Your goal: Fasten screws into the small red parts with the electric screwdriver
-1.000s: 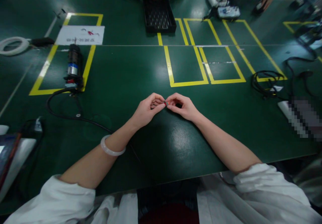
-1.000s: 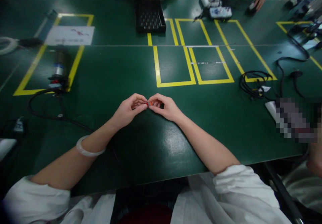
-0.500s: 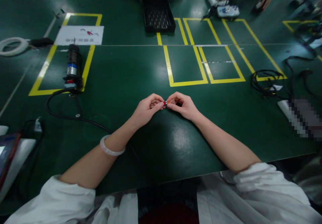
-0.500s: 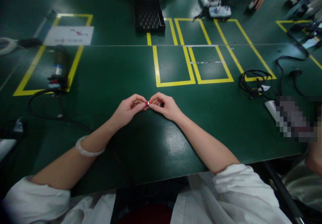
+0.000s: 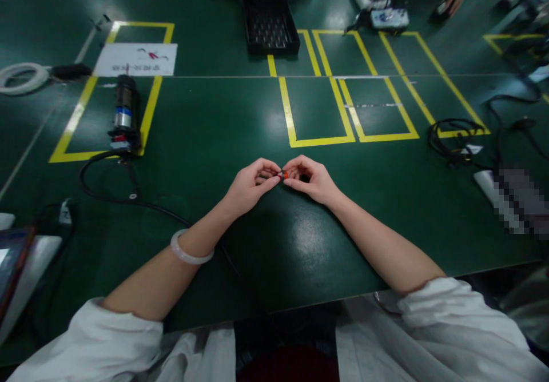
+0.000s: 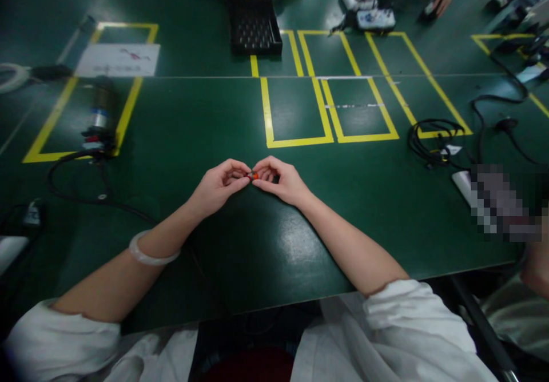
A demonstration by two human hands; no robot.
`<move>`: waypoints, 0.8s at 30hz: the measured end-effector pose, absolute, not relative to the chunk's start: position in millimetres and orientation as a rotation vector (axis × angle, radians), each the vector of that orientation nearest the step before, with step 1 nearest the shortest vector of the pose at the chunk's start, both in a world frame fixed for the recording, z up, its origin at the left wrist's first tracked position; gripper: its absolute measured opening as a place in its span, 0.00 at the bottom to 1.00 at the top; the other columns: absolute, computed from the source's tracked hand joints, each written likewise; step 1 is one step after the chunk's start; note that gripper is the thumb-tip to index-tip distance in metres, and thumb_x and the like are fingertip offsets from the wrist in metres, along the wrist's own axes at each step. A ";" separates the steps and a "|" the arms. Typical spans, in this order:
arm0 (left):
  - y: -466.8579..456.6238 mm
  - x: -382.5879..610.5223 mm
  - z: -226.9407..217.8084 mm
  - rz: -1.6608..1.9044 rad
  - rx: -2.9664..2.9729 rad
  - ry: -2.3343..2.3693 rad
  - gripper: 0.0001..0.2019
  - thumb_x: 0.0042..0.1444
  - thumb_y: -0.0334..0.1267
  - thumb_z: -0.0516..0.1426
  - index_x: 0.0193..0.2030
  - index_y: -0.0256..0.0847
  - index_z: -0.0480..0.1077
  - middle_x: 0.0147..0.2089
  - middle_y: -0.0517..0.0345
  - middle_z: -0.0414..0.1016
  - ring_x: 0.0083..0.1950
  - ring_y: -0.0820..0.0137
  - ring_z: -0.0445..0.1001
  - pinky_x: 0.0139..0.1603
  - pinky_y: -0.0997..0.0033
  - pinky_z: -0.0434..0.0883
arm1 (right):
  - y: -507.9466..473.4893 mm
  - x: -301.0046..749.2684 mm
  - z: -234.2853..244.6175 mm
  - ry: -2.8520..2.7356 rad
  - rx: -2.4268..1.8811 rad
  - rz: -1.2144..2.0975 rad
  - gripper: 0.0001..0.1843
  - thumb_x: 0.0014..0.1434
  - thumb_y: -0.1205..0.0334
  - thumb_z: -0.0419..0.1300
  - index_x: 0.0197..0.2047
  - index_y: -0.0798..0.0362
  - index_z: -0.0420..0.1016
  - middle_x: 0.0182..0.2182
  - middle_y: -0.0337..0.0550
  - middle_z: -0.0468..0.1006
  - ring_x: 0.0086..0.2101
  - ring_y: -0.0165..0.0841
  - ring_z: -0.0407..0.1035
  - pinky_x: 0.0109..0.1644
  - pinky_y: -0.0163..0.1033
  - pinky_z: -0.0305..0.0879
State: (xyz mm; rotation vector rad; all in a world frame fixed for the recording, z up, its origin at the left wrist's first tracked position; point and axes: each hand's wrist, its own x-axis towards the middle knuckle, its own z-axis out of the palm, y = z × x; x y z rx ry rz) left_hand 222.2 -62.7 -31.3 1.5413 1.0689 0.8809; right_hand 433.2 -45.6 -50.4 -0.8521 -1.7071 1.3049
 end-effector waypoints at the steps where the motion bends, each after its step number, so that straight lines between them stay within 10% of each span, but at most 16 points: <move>1: -63.4 222.8 -30.8 0.896 1.552 1.072 0.14 0.59 0.43 0.63 0.46 0.36 0.72 0.44 0.51 0.76 0.44 0.67 0.76 0.45 0.68 0.73 | -45.2 432.9 -50.7 -1.708 -0.857 1.301 0.20 0.57 0.47 0.70 0.45 0.53 0.74 0.33 0.39 0.79 0.31 0.28 0.71 0.34 0.35 0.67; 24: -19.3 139.6 -0.2 0.936 1.933 1.586 0.18 0.65 0.45 0.57 0.54 0.34 0.71 0.54 0.48 0.74 0.53 0.62 0.73 0.60 0.62 0.69 | -45.6 433.0 -47.8 -1.755 -0.937 1.245 0.12 0.59 0.56 0.66 0.42 0.53 0.73 0.30 0.37 0.76 0.28 0.27 0.67 0.34 0.35 0.66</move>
